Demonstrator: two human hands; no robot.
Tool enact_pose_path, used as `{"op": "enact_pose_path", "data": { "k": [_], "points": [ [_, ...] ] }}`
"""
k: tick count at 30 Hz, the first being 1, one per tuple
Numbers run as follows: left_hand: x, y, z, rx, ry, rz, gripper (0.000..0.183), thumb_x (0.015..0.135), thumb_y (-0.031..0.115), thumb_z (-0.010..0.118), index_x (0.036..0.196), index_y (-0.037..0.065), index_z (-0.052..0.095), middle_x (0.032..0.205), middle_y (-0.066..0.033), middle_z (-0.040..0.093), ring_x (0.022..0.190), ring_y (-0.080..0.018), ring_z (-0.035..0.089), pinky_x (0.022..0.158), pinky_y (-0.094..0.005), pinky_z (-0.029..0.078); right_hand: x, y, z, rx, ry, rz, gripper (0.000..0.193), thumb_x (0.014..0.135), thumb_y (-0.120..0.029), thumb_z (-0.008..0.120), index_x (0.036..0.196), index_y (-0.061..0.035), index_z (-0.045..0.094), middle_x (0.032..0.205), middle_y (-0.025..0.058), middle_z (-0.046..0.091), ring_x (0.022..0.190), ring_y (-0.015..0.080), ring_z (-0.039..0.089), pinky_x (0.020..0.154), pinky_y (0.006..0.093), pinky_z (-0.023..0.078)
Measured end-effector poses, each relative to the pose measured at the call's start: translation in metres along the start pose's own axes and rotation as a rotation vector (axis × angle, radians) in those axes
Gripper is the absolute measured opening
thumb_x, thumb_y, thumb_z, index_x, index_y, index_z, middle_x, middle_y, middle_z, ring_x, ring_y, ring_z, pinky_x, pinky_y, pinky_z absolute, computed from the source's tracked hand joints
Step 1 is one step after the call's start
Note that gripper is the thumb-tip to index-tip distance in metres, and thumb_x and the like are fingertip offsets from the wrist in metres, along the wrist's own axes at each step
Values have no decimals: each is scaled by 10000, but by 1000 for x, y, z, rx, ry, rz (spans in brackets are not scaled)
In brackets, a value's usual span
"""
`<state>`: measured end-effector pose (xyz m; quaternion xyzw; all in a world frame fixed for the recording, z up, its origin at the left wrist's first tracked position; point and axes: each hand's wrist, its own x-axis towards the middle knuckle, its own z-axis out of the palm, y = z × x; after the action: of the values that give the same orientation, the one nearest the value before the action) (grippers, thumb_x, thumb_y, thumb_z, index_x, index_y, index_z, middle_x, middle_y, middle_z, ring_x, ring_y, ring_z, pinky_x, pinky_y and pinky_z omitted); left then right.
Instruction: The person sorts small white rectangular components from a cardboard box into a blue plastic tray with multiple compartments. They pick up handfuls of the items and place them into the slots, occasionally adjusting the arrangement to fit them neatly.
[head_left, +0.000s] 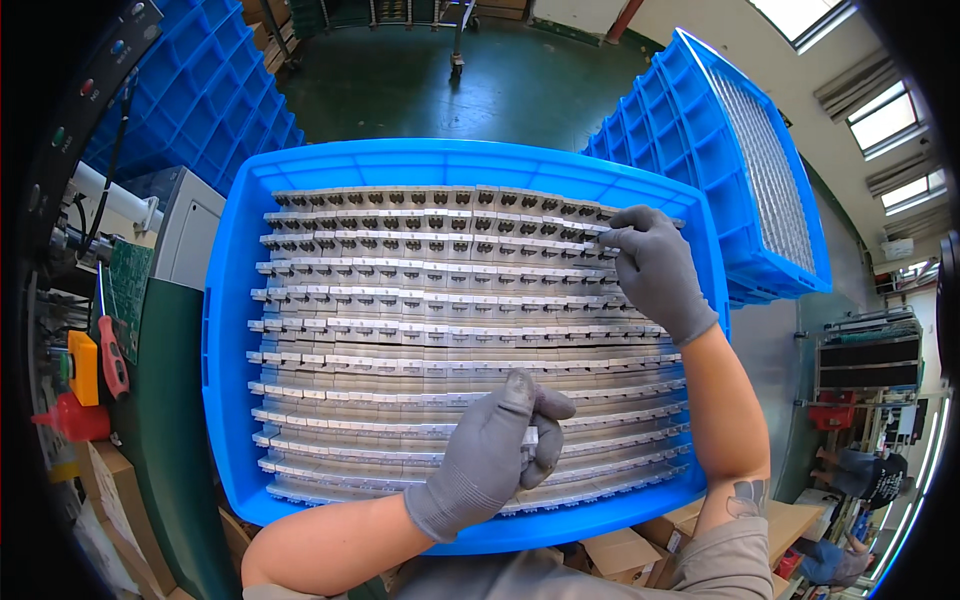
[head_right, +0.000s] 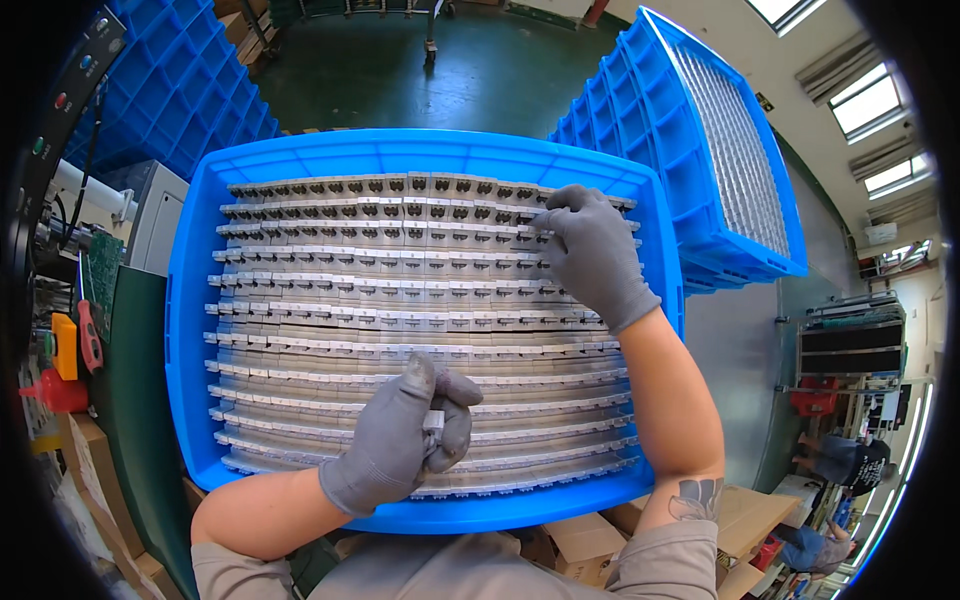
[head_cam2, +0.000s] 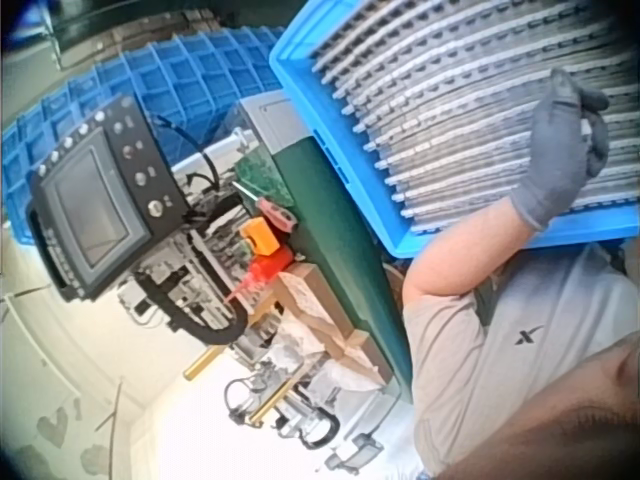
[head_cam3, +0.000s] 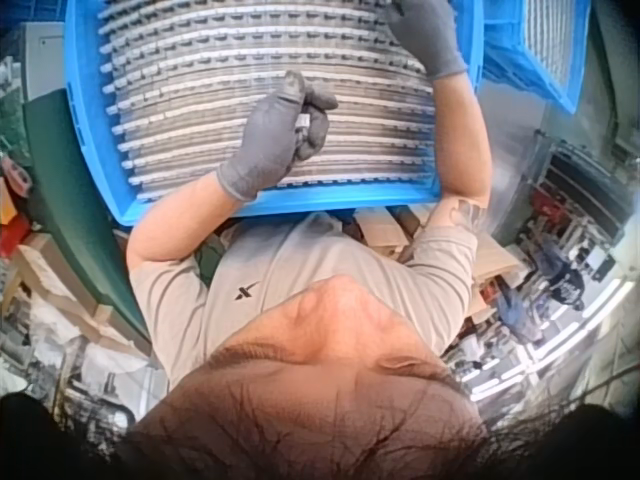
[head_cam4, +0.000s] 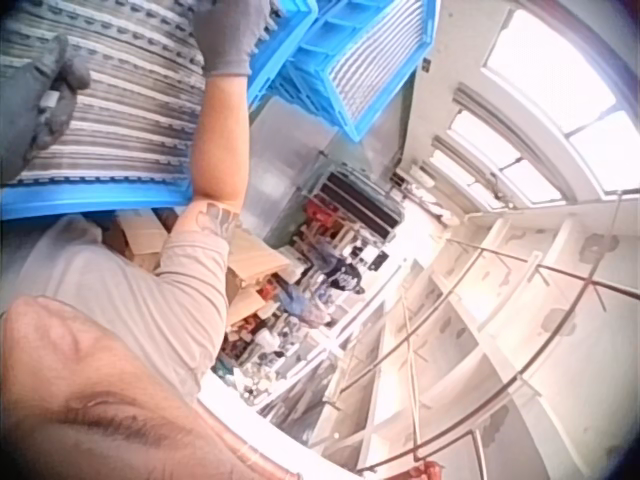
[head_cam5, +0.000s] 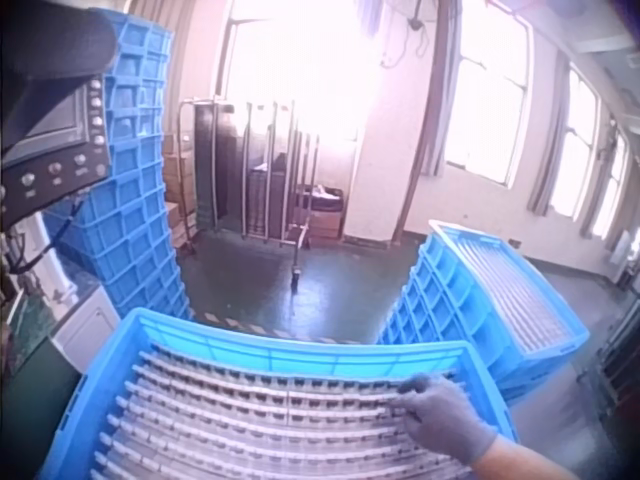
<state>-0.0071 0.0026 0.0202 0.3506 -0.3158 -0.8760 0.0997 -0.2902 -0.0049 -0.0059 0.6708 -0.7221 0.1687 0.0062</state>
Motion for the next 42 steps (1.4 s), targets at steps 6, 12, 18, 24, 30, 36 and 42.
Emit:
{"op": "enact_pose_path", "data": {
  "k": [6,12,18,24,30,36,42],
  "points": [
    [0,1,1,-17,-4,-1,652,1069,565,296,1082,-23,578,669,-46,513,517,-93,423,458,-225,356,-4,-9,-2,-83,-27,-42,300,769,4,664,1053,-42,753,1194,84,698,1135,317,590,1023,420,485],
    [1,-1,0,-27,-19,-4,643,1070,561,305,1078,-18,584,672,-44,511,516,-93,416,460,-224,357,-7,-10,0,-95,-51,-48,371,777,17,642,1128,-51,741,1245,79,688,1161,319,581,1051,422,471],
    [0,-2,-2,-6,-34,12,667,1059,588,313,1082,-21,586,676,-42,514,533,-94,430,466,-228,365,-7,-10,3,-158,-77,-37,404,776,14,637,1165,-53,725,1261,80,679,1187,324,580,1085,429,447],
    [0,0,-1,19,-20,-5,695,1045,616,321,1076,-25,587,677,-44,525,541,-94,447,473,-221,369,-6,-9,4,-130,-65,-49,386,772,23,635,1139,-47,732,1243,79,679,1197,324,575,1065,428,463],
    [0,0,0,21,-28,6,665,1059,587,312,1075,-19,585,667,-42,523,530,-93,439,472,-219,363,-4,-9,6,-117,-44,-52,373,762,32,634,1112,-49,735,1228,80,676,1179,323,577,1040,417,484],
    [0,-2,-1,-36,-29,23,624,1080,541,293,1072,-16,574,656,-48,515,518,-95,425,467,-228,351,-5,-7,-2,3,145,-55,315,758,60,607,1013,-48,757,1116,95,713,1068,312,626,951,416,511],
    [1,0,-3,-42,-26,10,620,1085,527,289,1098,-29,563,660,-55,513,515,-104,421,476,-238,362,-6,-15,-10,21,188,17,307,763,65,599,998,-46,761,1103,101,721,1043,311,631,943,412,508]
  ]
}}
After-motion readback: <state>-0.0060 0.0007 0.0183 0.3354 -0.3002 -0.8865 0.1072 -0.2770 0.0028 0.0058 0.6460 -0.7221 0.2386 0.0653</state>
